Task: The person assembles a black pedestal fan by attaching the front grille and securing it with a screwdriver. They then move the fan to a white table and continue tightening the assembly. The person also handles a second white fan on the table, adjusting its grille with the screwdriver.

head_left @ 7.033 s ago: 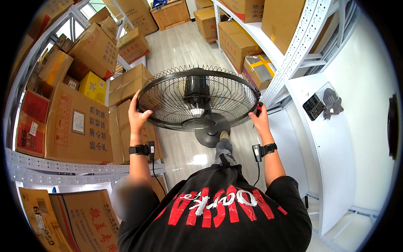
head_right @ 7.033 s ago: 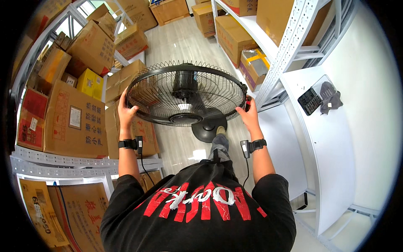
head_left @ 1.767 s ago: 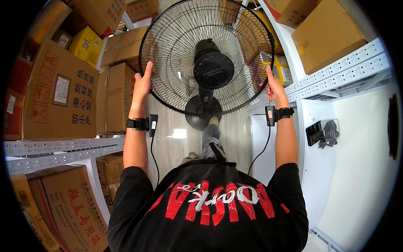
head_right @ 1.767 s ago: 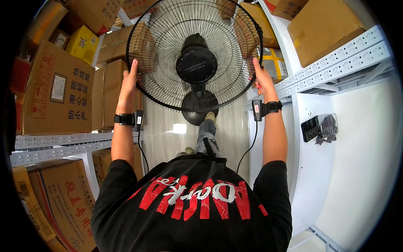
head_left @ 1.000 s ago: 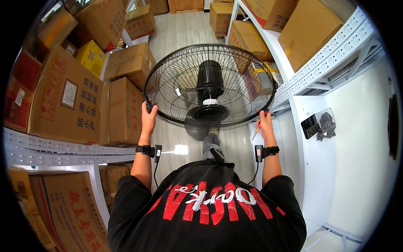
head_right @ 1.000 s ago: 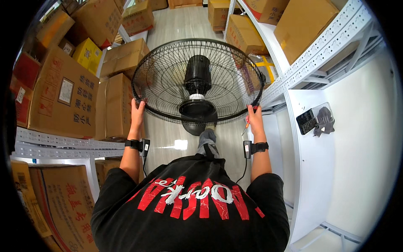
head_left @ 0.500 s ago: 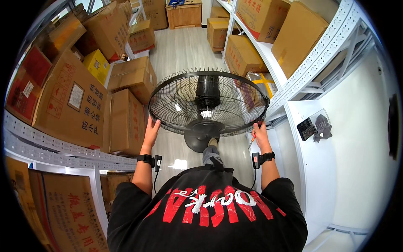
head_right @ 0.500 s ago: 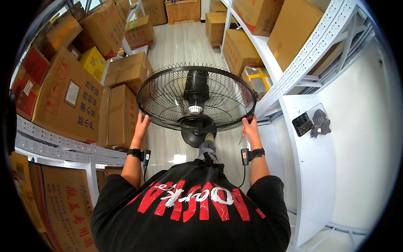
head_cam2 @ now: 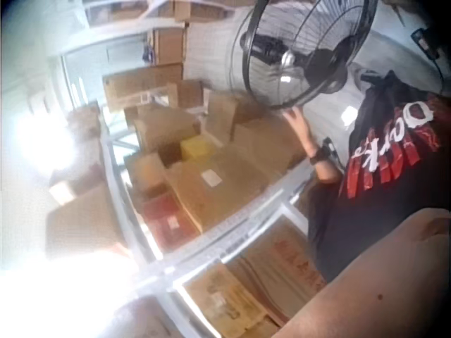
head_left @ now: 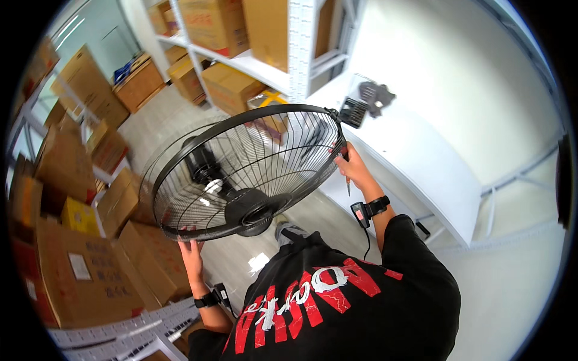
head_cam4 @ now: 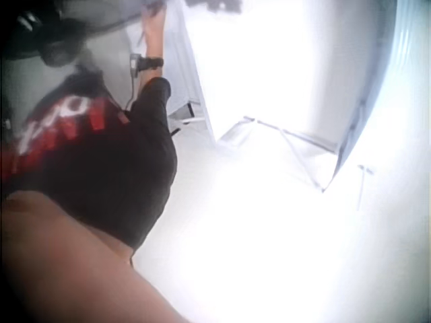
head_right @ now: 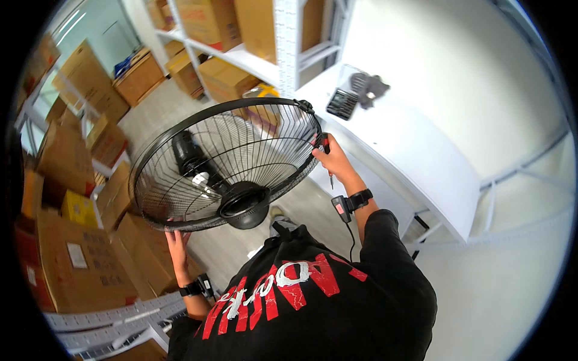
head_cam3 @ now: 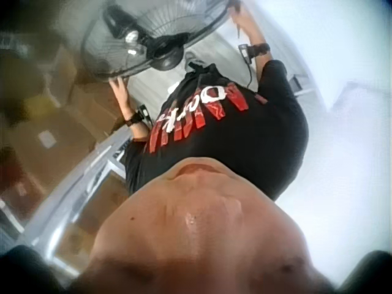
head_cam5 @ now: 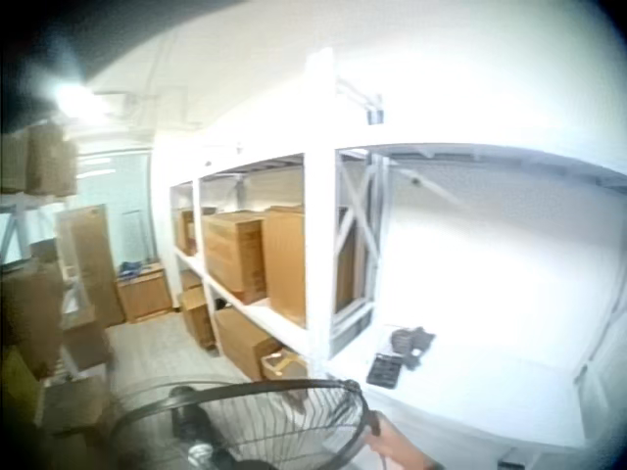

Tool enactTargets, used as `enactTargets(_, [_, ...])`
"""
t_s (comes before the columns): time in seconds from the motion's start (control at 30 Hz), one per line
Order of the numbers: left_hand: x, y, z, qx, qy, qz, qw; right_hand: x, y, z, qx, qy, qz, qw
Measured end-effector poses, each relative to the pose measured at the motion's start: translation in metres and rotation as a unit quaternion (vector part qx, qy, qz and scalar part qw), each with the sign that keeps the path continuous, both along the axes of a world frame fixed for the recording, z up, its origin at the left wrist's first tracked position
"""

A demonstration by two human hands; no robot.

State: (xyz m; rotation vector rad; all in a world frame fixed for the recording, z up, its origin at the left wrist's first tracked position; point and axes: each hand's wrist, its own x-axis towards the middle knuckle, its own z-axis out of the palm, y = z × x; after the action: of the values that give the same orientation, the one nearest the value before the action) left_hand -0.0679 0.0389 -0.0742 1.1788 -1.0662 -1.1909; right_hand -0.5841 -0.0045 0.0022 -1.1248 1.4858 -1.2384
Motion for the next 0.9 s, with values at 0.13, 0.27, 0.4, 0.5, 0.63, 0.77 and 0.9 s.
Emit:
enactTargets(0.13, [-0.05, -0.01, 0.014, -0.003, 0.004, -0.053, 0.999, -0.06, 0.051, 0.041, -0.032, 0.017, -0.057, 0.998])
enactTargets(0.27, [-0.102, -0.022, 0.022, -0.031, 0.028, -0.115, 0.993, -0.108, 0.105, 0.084, -0.088, 0.034, -0.118, 0.989])
enactTargets(0.4, [-0.225, -0.056, 0.06, -0.065, 0.092, -0.181, 0.977, -0.176, 0.175, 0.125, -0.149, 0.05, -0.212, 0.964])
enactTargets(0.5, [-0.324, -0.081, 0.075, -0.091, 0.141, -0.283, 0.944, -0.237, 0.245, 0.139, -0.202, 0.061, -0.257, 0.943])
enactTargets(0.63, [-0.479, -0.076, 0.099, -0.062, 0.239, -0.381, 0.891, -0.304, 0.32, 0.137, -0.275, 0.146, -0.354, 0.882])
enactTargets(0.77, [-0.589, -0.064, 0.093, 0.033, 0.319, -0.448, 0.835, -0.342, 0.372, 0.121, -0.318, 0.113, -0.401, 0.852])
enactTargets(0.9, [-0.671, -0.059, 0.059, 0.148, 0.371, -0.424, 0.813, -0.362, 0.392, 0.079, -0.313, 0.22, -0.443, 0.811])
